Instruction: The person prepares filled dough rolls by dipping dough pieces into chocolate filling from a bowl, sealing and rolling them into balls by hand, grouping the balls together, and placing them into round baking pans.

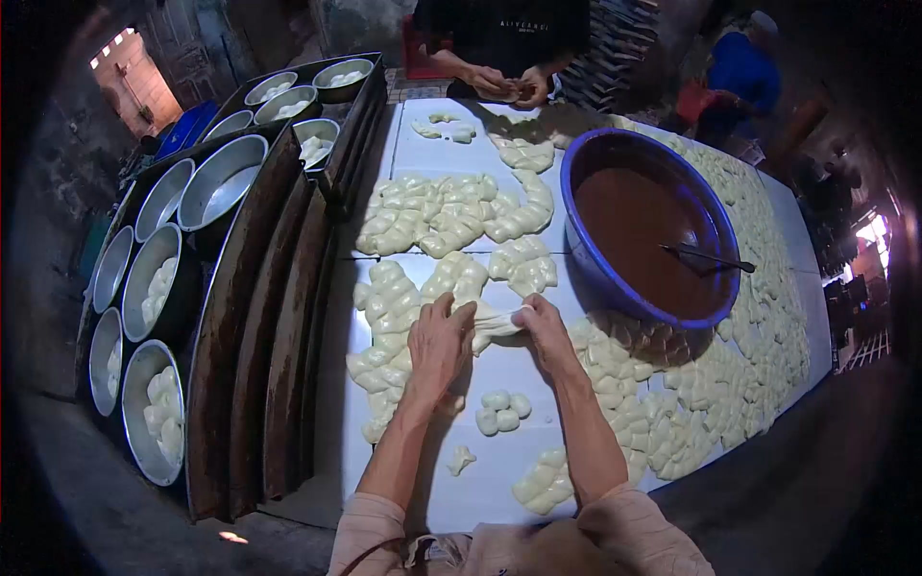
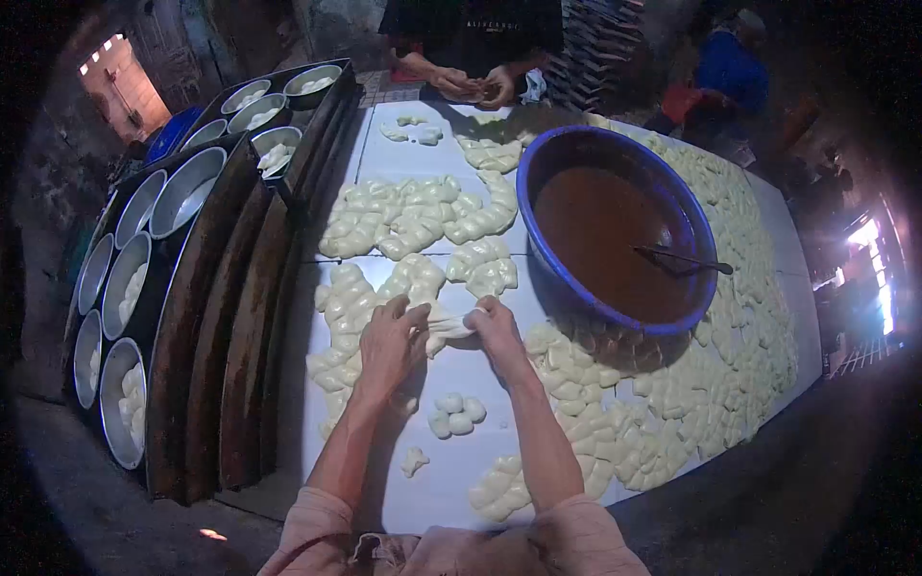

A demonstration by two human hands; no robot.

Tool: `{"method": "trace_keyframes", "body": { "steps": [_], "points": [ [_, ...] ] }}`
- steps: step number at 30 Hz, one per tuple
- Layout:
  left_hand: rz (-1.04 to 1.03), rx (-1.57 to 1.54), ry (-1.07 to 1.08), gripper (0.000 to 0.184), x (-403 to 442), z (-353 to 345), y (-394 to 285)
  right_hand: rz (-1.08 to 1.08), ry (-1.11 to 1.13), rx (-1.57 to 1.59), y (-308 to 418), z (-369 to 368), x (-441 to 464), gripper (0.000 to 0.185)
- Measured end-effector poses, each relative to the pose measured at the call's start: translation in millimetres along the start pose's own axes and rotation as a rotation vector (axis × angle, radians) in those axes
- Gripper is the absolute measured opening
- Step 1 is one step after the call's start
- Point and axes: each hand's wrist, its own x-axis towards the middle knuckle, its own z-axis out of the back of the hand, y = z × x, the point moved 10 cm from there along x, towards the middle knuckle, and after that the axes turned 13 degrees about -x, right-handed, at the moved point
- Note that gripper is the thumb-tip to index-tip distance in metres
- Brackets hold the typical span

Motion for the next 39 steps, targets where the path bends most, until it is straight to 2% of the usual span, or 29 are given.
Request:
{"method": "trace_keyframes", "body": {
  "steps": [2,6,7,11,14,15,18,19,22,23,27,30,32,33,34,39],
  "points": [
    [-0.018,0.012,-0.033,0.039,-3,-3,1,0.000,-0.011,0.195,11,1,-15,0.014],
    [-0.049,0.015,-0.062,0.043,-4,-2,-6,-0.037,0.039,0.171,2,-2,-8,0.025],
    [-0.019,-0.020,-0.035,0.050,-4,-4,-5,-0.105,0.082,0.096,-3,-6,-7,0.032],
    [-0.116,0.049,0.050,0.056,4,-19,-24,0.068,0.017,-0.707,19,3,-4,0.035],
    [-0.208,0.097,0.148,0.052,11,-34,-37,0.012,0.035,-0.503,22,4,-9,0.032],
    [-0.195,0.110,0.170,0.040,14,-38,-34,0.034,0.029,-0.381,2,11,0,0.029],
    [-0.179,0.054,0.163,0.030,18,-38,-27,-0.001,0.040,-0.134,-7,15,1,0.028],
    [-0.184,0.074,0.157,0.028,16,-38,-29,-0.021,0.051,-0.242,-8,17,1,0.028],
    [-0.203,0.037,0.116,0.031,11,-37,-29,-0.115,0.076,-0.132,6,10,-11,0.025],
    [-0.187,0.050,0.147,0.040,10,-40,-27,-0.057,0.108,-0.203,5,6,-10,0.026],
    [-0.311,0.012,0.097,0.041,9,-43,-46,0.191,-0.004,-0.509,34,10,-17,0.031],
    [-0.247,0.039,0.160,0.042,15,-56,-34,0.339,-0.010,-0.636,39,11,-21,0.030],
    [-0.211,0.164,0.185,0.035,19,-62,-30,0.446,-0.138,-0.765,35,14,-20,0.027],
    [-0.253,0.135,0.149,0.030,17,-62,-25,0.362,-0.145,-0.777,31,14,-19,0.025],
    [-0.293,0.108,0.114,0.026,15,-63,-20,0.439,-0.169,-0.826,32,11,-21,0.022],
    [-0.370,0.183,0.144,0.022,9,-69,-24,0.447,-0.213,-0.696,21,16,-20,0.026]
  ]
}}
